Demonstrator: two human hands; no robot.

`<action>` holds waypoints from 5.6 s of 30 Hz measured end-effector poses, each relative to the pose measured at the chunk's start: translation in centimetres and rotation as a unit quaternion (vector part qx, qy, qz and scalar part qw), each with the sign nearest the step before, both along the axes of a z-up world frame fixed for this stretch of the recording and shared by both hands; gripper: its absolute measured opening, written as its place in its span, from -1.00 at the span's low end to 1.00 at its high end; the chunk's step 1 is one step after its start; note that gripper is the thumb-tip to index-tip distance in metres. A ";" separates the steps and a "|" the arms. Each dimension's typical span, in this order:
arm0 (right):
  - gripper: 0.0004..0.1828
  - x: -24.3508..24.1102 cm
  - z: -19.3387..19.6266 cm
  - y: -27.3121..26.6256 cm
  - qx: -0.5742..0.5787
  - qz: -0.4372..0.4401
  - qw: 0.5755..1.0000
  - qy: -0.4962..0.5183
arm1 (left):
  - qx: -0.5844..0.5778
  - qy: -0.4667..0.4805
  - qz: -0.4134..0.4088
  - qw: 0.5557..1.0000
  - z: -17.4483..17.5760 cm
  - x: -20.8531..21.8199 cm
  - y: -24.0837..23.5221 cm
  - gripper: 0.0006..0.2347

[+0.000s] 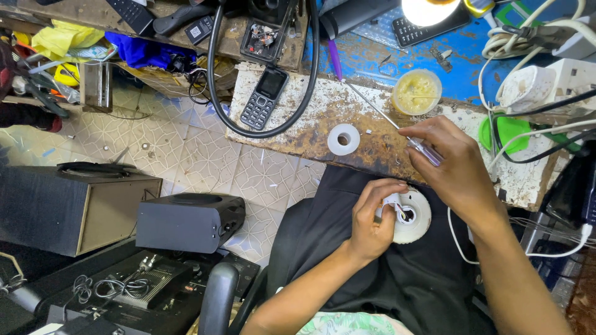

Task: The person holds a white circular electronic device on their lap and uses a screwdriver to adjust internal components. They repeatedly insert the screwdriver into the device, turn it, and reposition the device while working.

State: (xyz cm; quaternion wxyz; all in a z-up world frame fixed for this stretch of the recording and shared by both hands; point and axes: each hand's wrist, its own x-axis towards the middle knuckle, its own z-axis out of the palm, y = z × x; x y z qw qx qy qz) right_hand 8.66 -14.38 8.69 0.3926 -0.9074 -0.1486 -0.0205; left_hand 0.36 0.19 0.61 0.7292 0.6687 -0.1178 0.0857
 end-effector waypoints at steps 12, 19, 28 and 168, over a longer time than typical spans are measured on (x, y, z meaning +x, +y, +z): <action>-0.63 0.2 -0.8 0.1 0.017 0.007 1.000 0.019 | 0.016 0.017 -0.050 0.998 0.2 0.4 0.1 -0.75; -0.68 0.2 0.0 0.3 0.031 -0.028 0.998 0.057 | -0.041 -0.004 -0.030 0.999 -0.7 0.9 0.0 -0.76; -0.70 -6.2 2.5 -1.9 0.027 -0.032 0.999 0.034 | -0.042 0.070 -0.034 0.996 1.2 0.9 0.5 -0.67; -0.87 -7.8 -6.4 -2.2 0.319 -0.150 0.927 -0.132 | 0.066 0.227 -0.085 0.968 0.0 -0.4 3.6 -0.82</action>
